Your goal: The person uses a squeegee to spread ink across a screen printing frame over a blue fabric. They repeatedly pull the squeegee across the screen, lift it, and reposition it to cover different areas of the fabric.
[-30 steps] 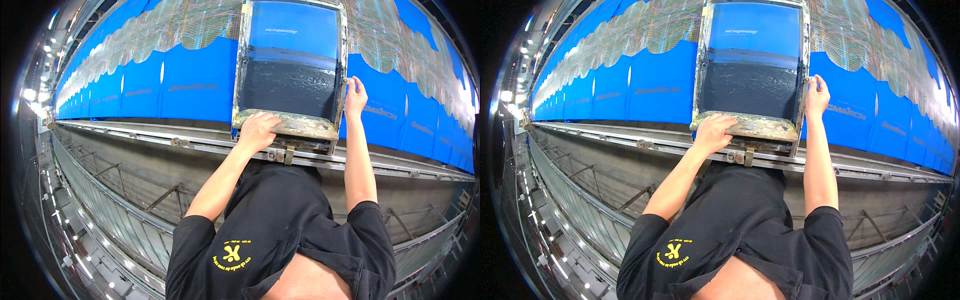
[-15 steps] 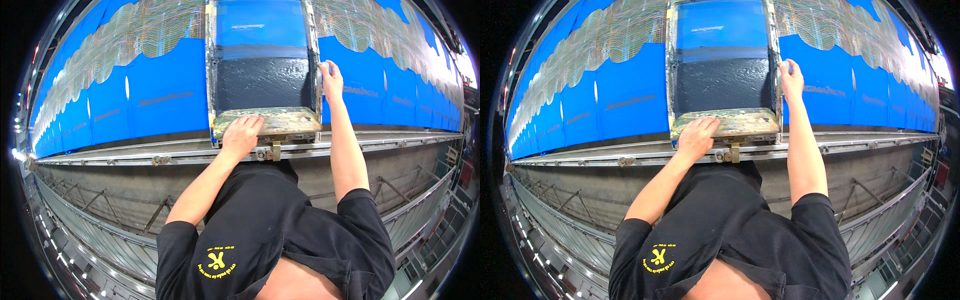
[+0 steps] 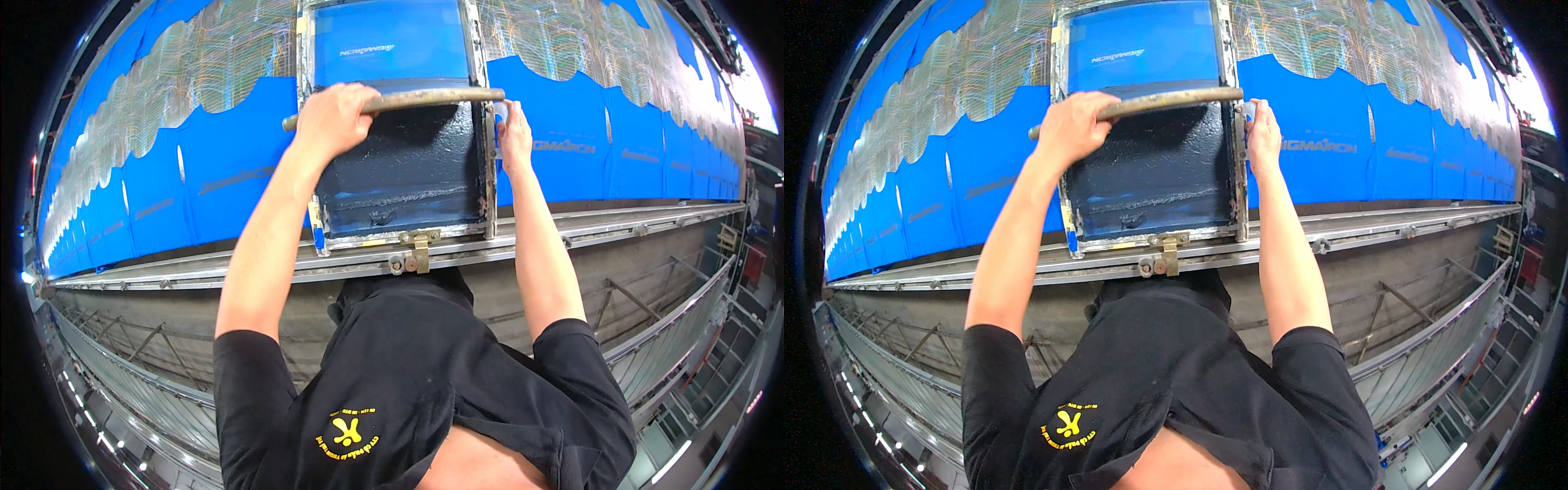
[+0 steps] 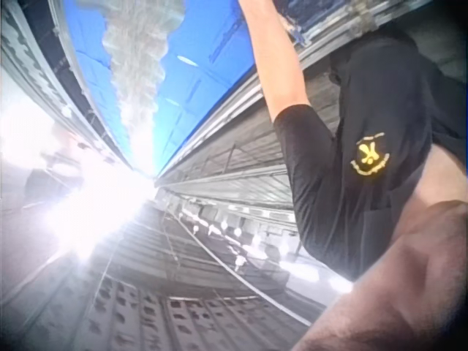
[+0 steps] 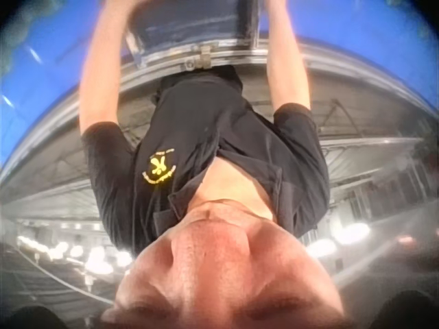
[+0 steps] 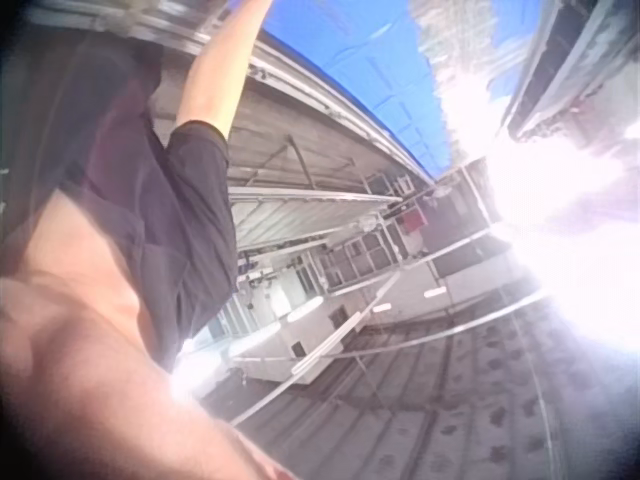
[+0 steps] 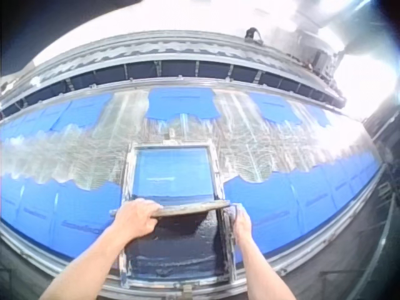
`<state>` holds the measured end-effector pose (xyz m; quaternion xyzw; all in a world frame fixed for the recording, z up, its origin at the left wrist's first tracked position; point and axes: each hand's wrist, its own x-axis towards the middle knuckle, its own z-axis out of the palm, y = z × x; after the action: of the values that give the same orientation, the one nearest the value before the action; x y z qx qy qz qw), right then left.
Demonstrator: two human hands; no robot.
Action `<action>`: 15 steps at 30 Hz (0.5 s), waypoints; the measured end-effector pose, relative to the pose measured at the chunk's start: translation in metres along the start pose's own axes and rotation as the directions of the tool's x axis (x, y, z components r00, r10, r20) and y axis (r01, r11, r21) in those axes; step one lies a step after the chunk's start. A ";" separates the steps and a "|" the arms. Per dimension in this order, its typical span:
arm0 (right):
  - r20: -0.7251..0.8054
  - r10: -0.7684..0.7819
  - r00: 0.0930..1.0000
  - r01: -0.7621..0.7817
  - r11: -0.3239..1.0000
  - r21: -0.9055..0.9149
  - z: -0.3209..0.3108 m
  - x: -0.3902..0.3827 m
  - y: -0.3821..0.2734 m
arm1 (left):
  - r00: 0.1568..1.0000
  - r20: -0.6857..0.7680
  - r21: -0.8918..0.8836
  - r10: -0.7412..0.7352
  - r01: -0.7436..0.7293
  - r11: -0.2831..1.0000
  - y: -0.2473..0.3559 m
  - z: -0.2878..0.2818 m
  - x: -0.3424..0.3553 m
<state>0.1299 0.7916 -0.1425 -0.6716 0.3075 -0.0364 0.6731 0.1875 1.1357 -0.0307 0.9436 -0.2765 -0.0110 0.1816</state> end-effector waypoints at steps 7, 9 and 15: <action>0.015 0.020 1.000 -0.019 0.999 -0.026 -0.002 -0.001 0.003 | 0.984 0.173 -0.008 -0.034 0.036 0.999 -0.033 0.029 0.046; 0.022 0.007 1.000 -0.006 0.999 -0.033 -0.005 0.000 0.005 | 0.984 0.171 -0.001 -0.043 0.044 0.999 -0.035 0.024 0.046; 0.197 -0.866 0.459 0.695 0.211 -0.687 0.016 0.015 -0.062 | 0.916 0.326 0.235 -0.235 0.162 0.958 -0.075 -0.009 0.033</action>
<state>0.1721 0.7934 -0.0915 -0.9178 -0.0126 -0.3332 0.2154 0.2551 1.1804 -0.0460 0.9633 -0.2064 -0.1691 0.0300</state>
